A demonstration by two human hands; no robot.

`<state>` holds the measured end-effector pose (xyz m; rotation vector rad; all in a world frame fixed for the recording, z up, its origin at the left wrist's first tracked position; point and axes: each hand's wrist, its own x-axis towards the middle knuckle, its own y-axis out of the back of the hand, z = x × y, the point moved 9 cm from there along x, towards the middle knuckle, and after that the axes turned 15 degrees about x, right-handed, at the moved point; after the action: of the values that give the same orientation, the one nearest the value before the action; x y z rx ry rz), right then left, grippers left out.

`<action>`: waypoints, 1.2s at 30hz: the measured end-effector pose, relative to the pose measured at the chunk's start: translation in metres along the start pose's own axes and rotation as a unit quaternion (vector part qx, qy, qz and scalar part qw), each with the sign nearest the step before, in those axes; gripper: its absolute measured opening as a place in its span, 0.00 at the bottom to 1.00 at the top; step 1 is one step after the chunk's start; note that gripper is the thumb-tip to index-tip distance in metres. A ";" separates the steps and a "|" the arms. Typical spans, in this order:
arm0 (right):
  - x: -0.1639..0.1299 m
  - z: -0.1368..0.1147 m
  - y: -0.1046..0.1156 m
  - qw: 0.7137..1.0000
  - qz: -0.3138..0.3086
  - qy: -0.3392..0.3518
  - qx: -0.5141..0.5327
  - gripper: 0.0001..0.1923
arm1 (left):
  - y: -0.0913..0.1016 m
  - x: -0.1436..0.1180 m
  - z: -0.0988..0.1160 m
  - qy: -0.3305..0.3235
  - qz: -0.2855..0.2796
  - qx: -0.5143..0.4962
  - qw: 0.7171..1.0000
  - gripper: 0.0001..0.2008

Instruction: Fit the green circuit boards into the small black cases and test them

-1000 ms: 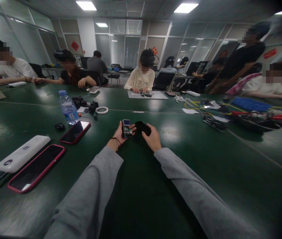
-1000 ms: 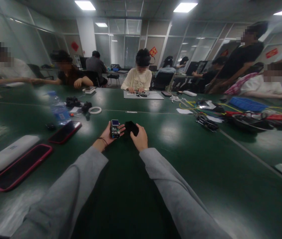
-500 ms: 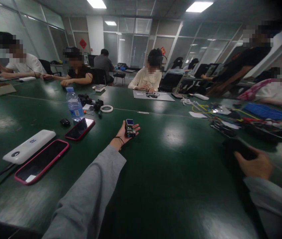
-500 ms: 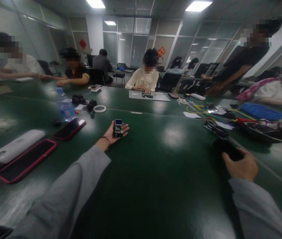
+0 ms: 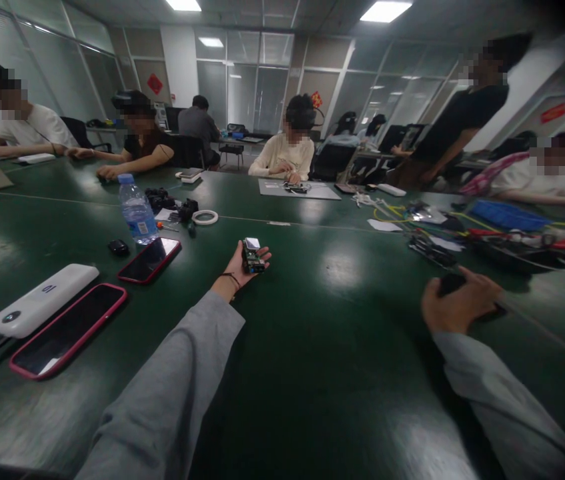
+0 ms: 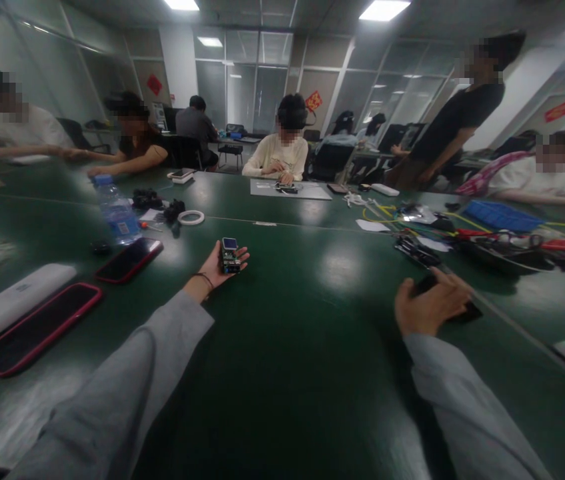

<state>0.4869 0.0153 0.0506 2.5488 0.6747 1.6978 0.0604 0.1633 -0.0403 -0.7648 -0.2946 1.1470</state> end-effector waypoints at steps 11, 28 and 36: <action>-0.108 -0.318 -0.173 0.861 -0.404 0.131 0.280 0.21 | 0.001 -0.009 -0.005 0.029 0.031 -0.009 0.999 0.28; -0.097 -0.218 -0.237 0.869 -0.245 -0.192 0.384 0.40 | -0.064 -0.040 0.017 -0.024 -0.088 0.037 0.995 0.21; -0.042 -0.102 -0.191 0.879 -0.099 -0.327 0.333 0.25 | -0.018 -0.028 -0.010 0.035 -0.028 0.082 0.996 0.15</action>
<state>0.3170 0.1500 0.0103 3.0196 1.5553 0.4800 0.0670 0.1308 -0.0308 -0.6476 -0.1600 1.0746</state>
